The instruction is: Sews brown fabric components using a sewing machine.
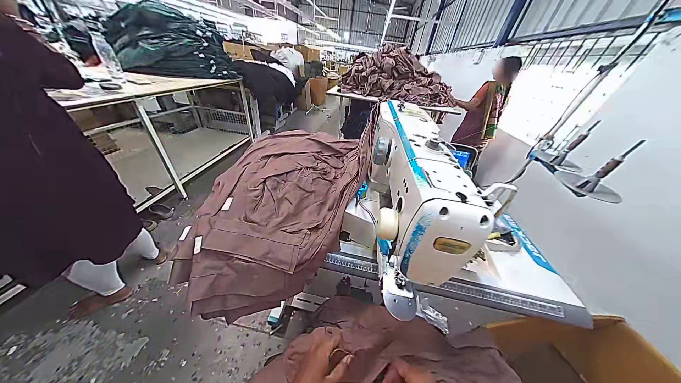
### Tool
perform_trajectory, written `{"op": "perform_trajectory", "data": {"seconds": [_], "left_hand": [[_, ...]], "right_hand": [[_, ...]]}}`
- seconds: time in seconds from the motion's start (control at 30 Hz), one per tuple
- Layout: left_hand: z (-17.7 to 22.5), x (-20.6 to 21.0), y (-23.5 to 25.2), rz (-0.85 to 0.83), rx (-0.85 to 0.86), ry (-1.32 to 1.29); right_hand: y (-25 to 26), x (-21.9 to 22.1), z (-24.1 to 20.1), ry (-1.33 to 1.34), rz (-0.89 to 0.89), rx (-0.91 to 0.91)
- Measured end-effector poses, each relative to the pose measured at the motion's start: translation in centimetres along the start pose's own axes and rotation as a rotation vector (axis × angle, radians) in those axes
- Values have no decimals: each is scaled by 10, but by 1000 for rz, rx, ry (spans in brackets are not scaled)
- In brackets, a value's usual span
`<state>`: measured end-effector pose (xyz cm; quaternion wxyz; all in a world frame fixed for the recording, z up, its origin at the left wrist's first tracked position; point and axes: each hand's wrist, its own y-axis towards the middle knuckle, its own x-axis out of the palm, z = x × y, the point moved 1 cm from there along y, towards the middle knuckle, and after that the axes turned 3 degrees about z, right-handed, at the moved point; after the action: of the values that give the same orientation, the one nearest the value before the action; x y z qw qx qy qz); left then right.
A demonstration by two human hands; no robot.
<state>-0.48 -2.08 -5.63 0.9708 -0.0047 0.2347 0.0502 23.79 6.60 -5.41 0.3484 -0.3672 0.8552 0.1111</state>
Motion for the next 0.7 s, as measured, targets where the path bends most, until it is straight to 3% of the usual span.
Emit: {"op": "perform_trajectory", "data": {"seconds": [0.1, 0.23, 0.43, 0.7], "left_hand": [[7, 6, 1, -7, 47, -47], [30, 5, 7, -2, 60, -1], [41, 3, 14, -24, 100, 167], [22, 1, 9, 99, 169, 150]], "right_hand": [[-3, -41, -9, 193, 253, -80], [9, -99, -14, 316, 462, -90], [60, -112, -13, -97, 751, -387], [68, -106, -35, -542, 738, -686]]}}
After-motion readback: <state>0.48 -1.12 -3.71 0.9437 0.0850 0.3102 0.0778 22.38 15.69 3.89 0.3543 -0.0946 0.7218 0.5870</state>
